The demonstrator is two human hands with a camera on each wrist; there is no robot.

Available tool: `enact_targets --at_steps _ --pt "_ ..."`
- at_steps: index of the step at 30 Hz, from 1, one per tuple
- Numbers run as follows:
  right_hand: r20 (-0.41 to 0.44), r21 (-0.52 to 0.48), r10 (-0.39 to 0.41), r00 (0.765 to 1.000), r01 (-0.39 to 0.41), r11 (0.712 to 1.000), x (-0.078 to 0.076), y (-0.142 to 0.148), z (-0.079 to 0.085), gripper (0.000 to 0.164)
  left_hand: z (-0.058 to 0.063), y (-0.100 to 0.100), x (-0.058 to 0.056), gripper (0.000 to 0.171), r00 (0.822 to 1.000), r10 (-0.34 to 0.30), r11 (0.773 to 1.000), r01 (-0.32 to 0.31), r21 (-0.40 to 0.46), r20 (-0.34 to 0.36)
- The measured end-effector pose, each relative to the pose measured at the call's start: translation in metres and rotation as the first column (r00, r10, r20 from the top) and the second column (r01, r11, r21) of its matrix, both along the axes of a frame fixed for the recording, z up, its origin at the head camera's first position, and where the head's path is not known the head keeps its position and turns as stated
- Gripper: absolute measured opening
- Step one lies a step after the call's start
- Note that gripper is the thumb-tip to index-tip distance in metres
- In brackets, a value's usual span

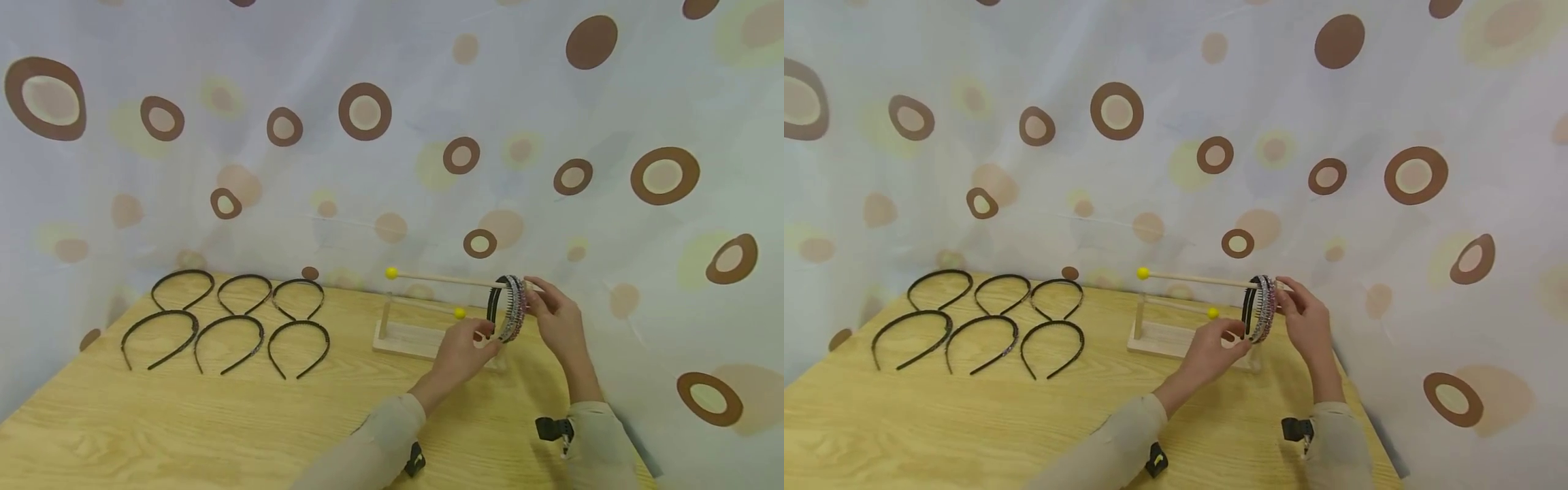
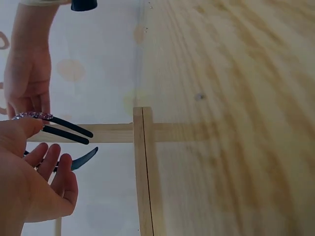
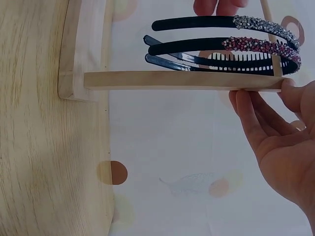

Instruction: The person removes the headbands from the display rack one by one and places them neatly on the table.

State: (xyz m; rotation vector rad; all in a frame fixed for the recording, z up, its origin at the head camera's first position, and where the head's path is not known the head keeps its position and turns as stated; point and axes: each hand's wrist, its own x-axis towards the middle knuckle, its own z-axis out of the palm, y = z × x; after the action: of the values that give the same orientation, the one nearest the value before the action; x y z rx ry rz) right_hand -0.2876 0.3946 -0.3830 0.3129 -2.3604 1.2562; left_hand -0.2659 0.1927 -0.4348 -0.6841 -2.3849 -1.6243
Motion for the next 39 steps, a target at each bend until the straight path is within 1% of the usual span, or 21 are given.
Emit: enact_targets --at_steps 2,5,9,12,16,20,24,31,34,39 --pt "0.002 -0.009 0.004 1.000 -0.004 1.000 0.001 0.001 0.000 0.044 0.000 0.005 -0.003 0.031 1.000 -0.009 1.000 0.010 0.010 -0.020" --pt "0.002 -0.029 0.018 1.000 -0.017 0.999 0.002 -0.001 0.001 0.044 0.003 0.010 -0.006 0.030 0.999 -0.014 1.000 0.015 0.026 -0.046" --pt "-0.003 -0.037 0.016 1.000 -0.016 0.999 0.003 -0.003 0.003 0.045 0.008 0.014 -0.008 0.024 0.999 -0.002 0.999 0.004 0.043 -0.053" --pt "0.001 -0.033 0.006 1.000 -0.006 0.999 0.002 -0.005 0.003 0.045 0.008 0.013 -0.010 0.018 0.999 0.003 0.999 0.000 0.052 -0.055" --pt "0.014 -0.004 -0.013 1.000 0.013 1.000 0.002 -0.004 0.003 0.045 0.008 0.012 -0.012 0.013 0.997 -0.009 0.997 0.015 0.081 -0.072" --pt "0.029 0.018 -0.024 0.999 0.024 1.000 0.002 -0.002 0.003 0.046 0.007 0.011 -0.016 0.013 0.998 -0.027 0.993 0.033 0.111 -0.057" --pt "0.029 0.017 -0.023 0.999 0.022 1.000 0.001 -0.001 0.002 0.045 0.006 0.009 -0.018 0.013 0.999 -0.030 0.993 0.033 0.116 -0.030" --pt "0.026 0.005 -0.013 1.000 0.013 1.000 0.001 0.000 0.002 0.045 0.010 0.004 -0.016 0.014 0.999 -0.045 0.991 0.047 0.128 -0.020" --pt "0.031 -0.002 -0.004 1.000 0.004 1.000 0.002 0.000 0.001 0.045 0.014 0.001 -0.015 0.016 0.999 -0.030 0.991 0.034 0.126 -0.031" --pt "0.029 -0.005 -0.001 1.000 0.001 1.000 0.001 -0.001 0.001 0.046 0.021 -0.006 -0.015 0.018 0.996 0.015 0.996 -0.007 0.091 -0.083"
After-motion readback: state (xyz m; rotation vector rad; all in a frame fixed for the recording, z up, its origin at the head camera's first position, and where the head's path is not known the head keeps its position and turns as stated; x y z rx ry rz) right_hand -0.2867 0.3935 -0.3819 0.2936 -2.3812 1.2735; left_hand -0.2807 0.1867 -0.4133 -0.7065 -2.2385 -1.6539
